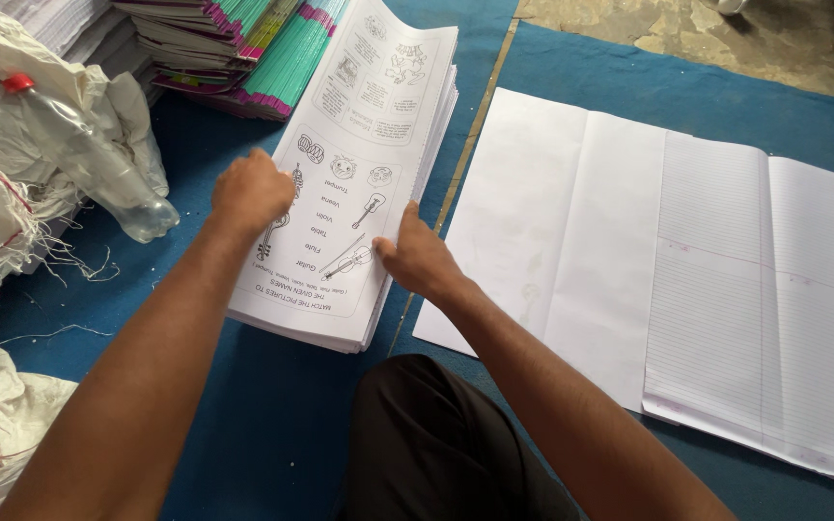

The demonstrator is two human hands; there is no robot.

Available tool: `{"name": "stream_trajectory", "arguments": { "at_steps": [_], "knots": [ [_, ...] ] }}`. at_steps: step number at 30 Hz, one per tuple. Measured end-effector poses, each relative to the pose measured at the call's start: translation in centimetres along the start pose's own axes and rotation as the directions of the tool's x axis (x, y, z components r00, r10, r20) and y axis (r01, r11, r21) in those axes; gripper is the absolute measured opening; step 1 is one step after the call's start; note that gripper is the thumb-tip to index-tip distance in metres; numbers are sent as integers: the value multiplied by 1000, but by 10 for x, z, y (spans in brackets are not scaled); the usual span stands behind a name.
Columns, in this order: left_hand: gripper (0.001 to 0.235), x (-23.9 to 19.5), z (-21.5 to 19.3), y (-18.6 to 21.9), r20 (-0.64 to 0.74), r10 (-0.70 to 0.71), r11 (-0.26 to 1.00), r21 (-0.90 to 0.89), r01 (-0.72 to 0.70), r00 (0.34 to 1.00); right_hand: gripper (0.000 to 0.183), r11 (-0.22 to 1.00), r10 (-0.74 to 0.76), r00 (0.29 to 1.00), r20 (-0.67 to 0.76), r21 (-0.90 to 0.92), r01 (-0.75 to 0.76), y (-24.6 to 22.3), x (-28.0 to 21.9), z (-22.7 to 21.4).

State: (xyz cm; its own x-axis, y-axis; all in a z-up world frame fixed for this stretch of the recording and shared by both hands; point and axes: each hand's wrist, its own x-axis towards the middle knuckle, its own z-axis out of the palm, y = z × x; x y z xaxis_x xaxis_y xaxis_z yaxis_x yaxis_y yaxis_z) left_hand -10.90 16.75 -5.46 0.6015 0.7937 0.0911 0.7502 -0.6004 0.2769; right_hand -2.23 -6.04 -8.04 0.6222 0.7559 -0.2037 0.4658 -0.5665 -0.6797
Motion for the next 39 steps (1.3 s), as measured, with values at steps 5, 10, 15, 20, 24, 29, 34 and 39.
{"name": "stream_trajectory", "arguments": {
  "at_steps": [5, 10, 15, 20, 24, 29, 34, 39],
  "knots": [
    [50, 10, 4, -18, 305, -51, 978, -177, 109, 951, 92, 989, -54, 994, 96, 141, 40, 13, 11, 23],
    [46, 8, -6, -24, 453, -86, 857, -420, 298, 887, 99, 987, -93, 993, 77, 139, 82, 7, 18, 38],
    [44, 4, -8, -27, 507, -109, 778, -492, 391, 855, 99, 998, 36, 982, 187, 39, -44, -6, 15, 30],
    [43, -2, -4, -33, 491, -94, 677, -607, 417, 866, 100, 997, 73, 974, 213, -27, -69, -13, 11, 24],
    [46, -16, -4, -26, 216, -17, 874, -471, 119, 976, 102, 996, 61, 981, 185, -81, -46, -13, 9, 22],
    [67, -21, -10, -2, 153, 26, 982, -190, 3, 988, 99, 966, 129, 972, 194, -244, -80, -18, 8, 16],
    [75, -1, -7, 25, 108, 272, 954, 97, -282, 956, 99, 929, 228, 953, 200, -336, -152, -31, 8, 9],
    [79, 14, -7, 29, 209, 152, 979, 101, -176, 966, 99, 916, 239, 950, 203, -372, -151, -33, 7, 7]
  ]
}}
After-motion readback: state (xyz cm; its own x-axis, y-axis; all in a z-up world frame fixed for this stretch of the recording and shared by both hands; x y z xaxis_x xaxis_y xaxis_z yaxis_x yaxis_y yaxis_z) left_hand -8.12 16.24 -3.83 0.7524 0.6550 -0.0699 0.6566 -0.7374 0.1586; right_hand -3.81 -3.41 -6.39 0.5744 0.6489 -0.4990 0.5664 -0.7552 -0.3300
